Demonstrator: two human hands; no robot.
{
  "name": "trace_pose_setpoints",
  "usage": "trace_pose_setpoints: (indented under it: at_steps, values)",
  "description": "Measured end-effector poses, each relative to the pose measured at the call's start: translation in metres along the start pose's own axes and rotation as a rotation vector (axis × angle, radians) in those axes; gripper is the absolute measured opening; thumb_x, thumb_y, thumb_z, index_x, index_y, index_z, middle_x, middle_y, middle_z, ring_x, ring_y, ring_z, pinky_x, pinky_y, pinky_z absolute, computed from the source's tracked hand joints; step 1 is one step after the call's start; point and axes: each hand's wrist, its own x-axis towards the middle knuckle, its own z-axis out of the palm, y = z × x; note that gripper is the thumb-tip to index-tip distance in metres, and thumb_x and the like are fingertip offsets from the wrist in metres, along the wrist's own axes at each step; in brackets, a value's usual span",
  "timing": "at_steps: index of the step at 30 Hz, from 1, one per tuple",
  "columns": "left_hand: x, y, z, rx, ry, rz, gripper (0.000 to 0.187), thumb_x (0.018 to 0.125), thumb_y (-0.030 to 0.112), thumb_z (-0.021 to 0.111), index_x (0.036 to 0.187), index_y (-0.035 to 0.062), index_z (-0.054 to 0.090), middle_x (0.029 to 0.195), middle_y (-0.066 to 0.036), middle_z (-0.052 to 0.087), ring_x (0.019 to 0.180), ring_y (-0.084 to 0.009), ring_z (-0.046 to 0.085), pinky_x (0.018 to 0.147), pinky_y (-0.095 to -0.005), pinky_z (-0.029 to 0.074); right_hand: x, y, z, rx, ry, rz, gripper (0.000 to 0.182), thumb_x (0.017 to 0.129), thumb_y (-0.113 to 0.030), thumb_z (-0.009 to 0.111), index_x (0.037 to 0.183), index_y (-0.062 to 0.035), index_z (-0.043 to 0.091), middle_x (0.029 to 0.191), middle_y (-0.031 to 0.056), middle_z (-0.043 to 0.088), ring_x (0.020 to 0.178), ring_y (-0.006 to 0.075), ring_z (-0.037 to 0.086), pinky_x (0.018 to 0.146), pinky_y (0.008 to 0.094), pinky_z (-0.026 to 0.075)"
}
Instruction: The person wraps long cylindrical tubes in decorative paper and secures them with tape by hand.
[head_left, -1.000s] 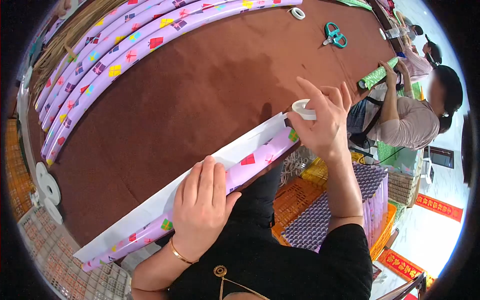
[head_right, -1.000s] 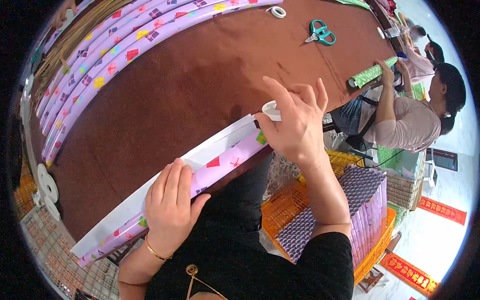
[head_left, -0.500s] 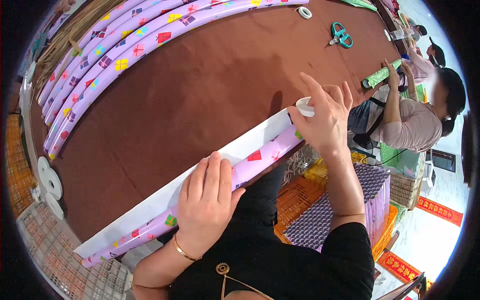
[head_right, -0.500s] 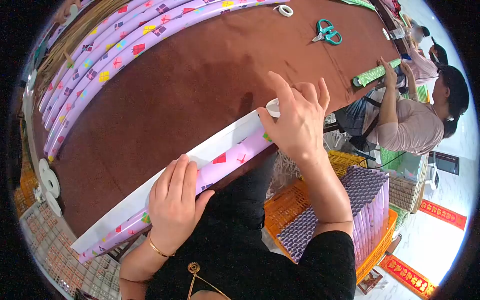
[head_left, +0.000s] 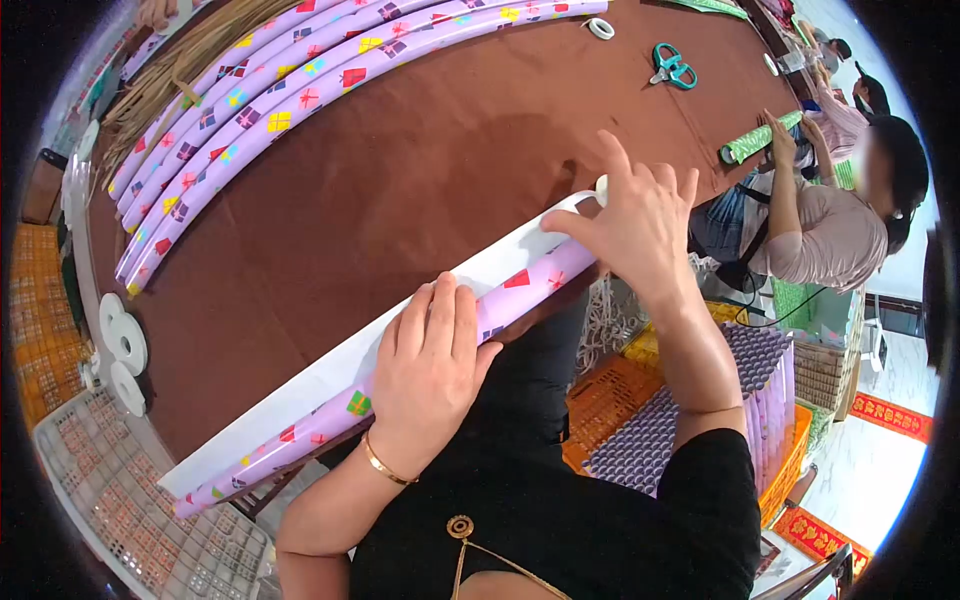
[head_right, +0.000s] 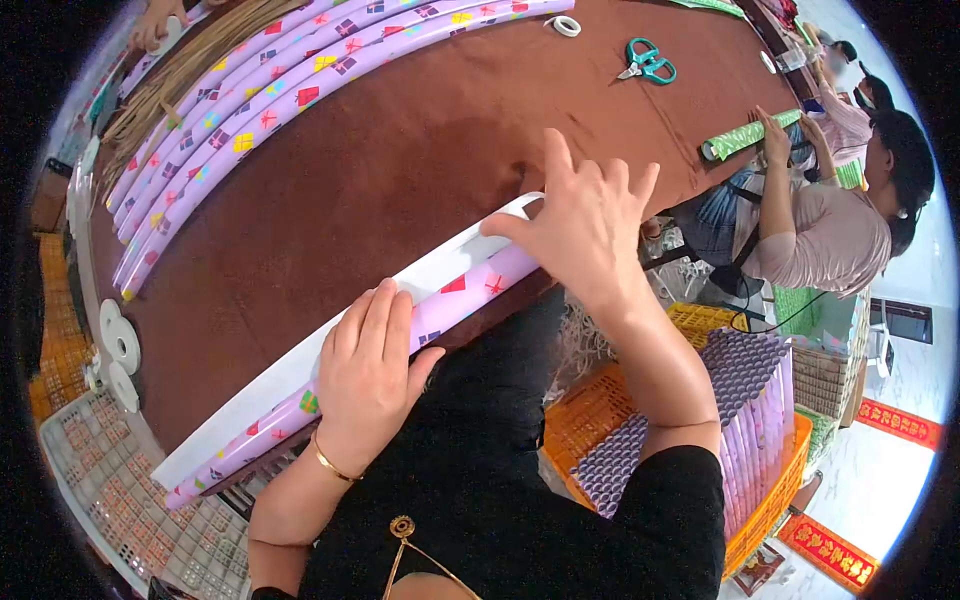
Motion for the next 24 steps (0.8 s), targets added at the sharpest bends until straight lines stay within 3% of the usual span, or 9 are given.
trace_pose_setpoints:
  at_steps: [3, 10, 15, 20, 22, 23, 24]
  values:
    - [-0.001, 0.001, 0.001, 0.012, 0.014, 0.010, 0.064, 0.076, 0.032, 0.078, 0.126, -0.0026, 0.057, 0.130, -0.017, 0.058, 0.114, -0.0295, 0.058, 0.093, -0.0374, 0.049, 0.002, -0.015, -0.004, -0.026, -0.138, 0.031, 0.101, 0.061, -0.062, 0.081, 0.142, -0.0113, 0.047, 0.102, 0.0177, 0.072, 0.111, 0.0430, 0.060, 0.104, 0.0737, 0.023]
    - [-0.002, 0.002, 0.001, 0.013, 0.030, 0.009, 0.063, 0.077, 0.032, 0.078, 0.127, -0.0014, 0.056, 0.130, -0.016, 0.058, 0.115, -0.0287, 0.057, 0.094, -0.0377, 0.048, 0.004, -0.005, -0.004, -0.063, -0.119, -0.004, 0.090, 0.073, -0.057, 0.075, 0.143, -0.0092, 0.045, 0.100, 0.0195, 0.071, 0.109, 0.0437, 0.061, 0.104, 0.0746, 0.022]
    - [-0.002, 0.000, 0.001, 0.025, 0.043, 0.025, 0.059, 0.078, 0.028, 0.077, 0.126, -0.0002, 0.056, 0.127, -0.014, 0.059, 0.115, -0.0274, 0.057, 0.093, -0.0379, 0.047, 0.011, 0.020, 0.011, -0.003, -0.093, 0.007, 0.069, 0.080, -0.039, 0.071, 0.139, -0.0106, 0.049, 0.094, 0.0148, 0.073, 0.106, 0.0393, 0.062, 0.109, 0.0671, 0.024]
    - [0.008, -0.004, -0.004, -0.002, 0.049, 0.045, 0.056, 0.081, 0.022, 0.074, 0.128, -0.0010, 0.055, 0.127, -0.017, 0.060, 0.114, -0.0327, 0.057, 0.095, -0.0434, 0.047, 0.017, 0.025, 0.020, 0.064, 0.060, -0.069, 0.059, 0.080, -0.036, 0.071, 0.132, -0.0108, 0.056, 0.089, 0.0127, 0.073, 0.103, 0.0362, 0.063, 0.110, 0.0635, 0.027]
    - [0.011, -0.007, -0.006, 0.028, 0.048, 0.025, 0.056, 0.081, 0.022, 0.075, 0.128, -0.0008, 0.055, 0.126, -0.017, 0.060, 0.113, -0.0337, 0.057, 0.095, -0.0446, 0.046, 0.026, 0.030, 0.012, 0.167, 0.072, -0.063, 0.053, 0.081, -0.035, 0.071, 0.126, -0.0093, 0.060, 0.090, 0.0139, 0.073, 0.097, 0.0360, 0.067, 0.106, 0.0571, 0.036]
    - [0.011, -0.008, -0.007, 0.004, 0.035, 0.028, 0.055, 0.081, 0.024, 0.075, 0.126, -0.0004, 0.056, 0.125, -0.018, 0.059, 0.112, -0.0345, 0.057, 0.094, -0.0446, 0.046, 0.040, 0.044, 0.012, 0.266, 0.033, -0.043, 0.047, 0.083, -0.035, 0.070, 0.121, -0.0083, 0.064, 0.091, 0.0153, 0.073, 0.092, 0.0374, 0.068, 0.097, 0.0488, 0.046]
    - [0.013, -0.008, -0.008, 0.012, 0.036, 0.036, 0.055, 0.081, 0.024, 0.075, 0.126, -0.0004, 0.056, 0.125, -0.018, 0.059, 0.112, -0.0345, 0.057, 0.094, -0.0446, 0.046, 0.051, 0.053, 0.011, 0.366, 0.102, -0.003, 0.045, 0.084, -0.033, 0.069, 0.121, -0.0068, 0.064, 0.093, 0.0176, 0.072, 0.090, 0.0397, 0.068, 0.089, 0.0452, 0.050]
